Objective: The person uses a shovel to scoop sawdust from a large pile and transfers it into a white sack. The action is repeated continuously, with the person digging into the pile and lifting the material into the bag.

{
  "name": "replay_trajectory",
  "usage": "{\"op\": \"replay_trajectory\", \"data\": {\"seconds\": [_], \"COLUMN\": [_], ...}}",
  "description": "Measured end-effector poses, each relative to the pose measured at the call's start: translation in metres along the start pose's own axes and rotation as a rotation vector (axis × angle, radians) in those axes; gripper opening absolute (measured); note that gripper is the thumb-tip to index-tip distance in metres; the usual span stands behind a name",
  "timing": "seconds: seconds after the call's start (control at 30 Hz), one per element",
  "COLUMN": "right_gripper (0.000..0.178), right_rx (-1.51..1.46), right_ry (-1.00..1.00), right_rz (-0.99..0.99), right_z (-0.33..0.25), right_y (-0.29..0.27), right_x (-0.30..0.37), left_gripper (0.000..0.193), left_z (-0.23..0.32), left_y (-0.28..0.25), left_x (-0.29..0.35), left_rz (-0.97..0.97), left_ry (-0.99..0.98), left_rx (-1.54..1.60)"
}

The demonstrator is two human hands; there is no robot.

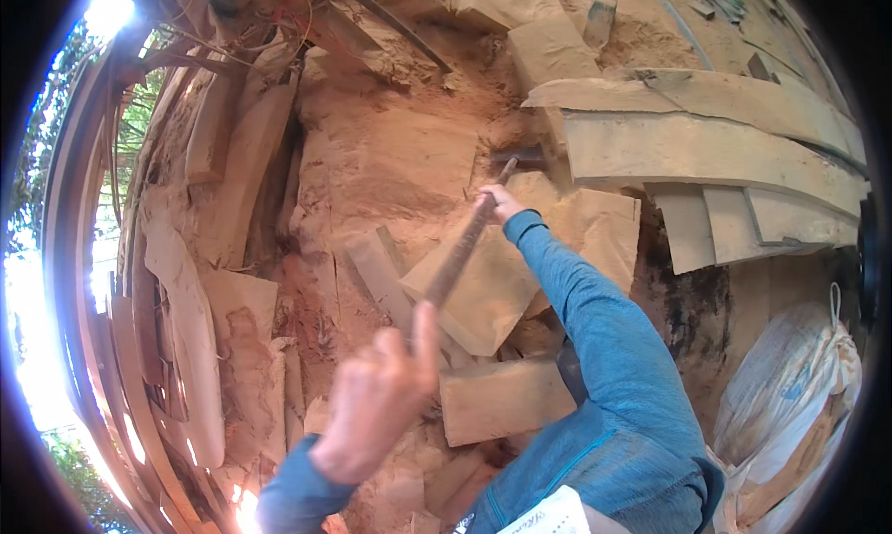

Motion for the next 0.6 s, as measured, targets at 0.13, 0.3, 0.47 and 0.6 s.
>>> {"op": "replay_trajectory", "data": {"seconds": [0.13, 0.3, 0.47, 0.6], "right_gripper": [0.021, 0.016, 0.004, 0.009], "right_rx": [0.006, -0.024, 0.121, 0.259], "right_ry": [-0.101, -0.024, -0.035, -0.161], "right_rz": [0.255, 0.270, 0.304, 0.363], "right_z": [-0.049, -0.067, -0.047, -0.020], "right_y": [-0.012, 0.006, -0.011, -0.081], "right_x": [-0.023, -0.058, -0.095, -0.082], "left_gripper": [0.056, 0.057, 0.053, 0.064], "left_z": [0.045, 0.036, 0.042, 0.111], "left_y": [0.036, 0.069, 0.125, 0.186], "left_x": [-0.032, -0.056, -0.039, -0.005], "left_rz": [0.114, 0.040, -0.120, -0.544], "left_ry": [-0.046, -0.284, -0.527, -0.601], "left_rx": [0.112, 0.186, 0.494, 1.225]}}
Point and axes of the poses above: each hand's wrist, its own x-axis away from the middle knuckle, its own y-axis out of the palm, z = x × y, the point moved 2 cm from there along -x, towards the middle knuckle, and after that the axes turned 15 degrees about -x, right-handed, at the moved point
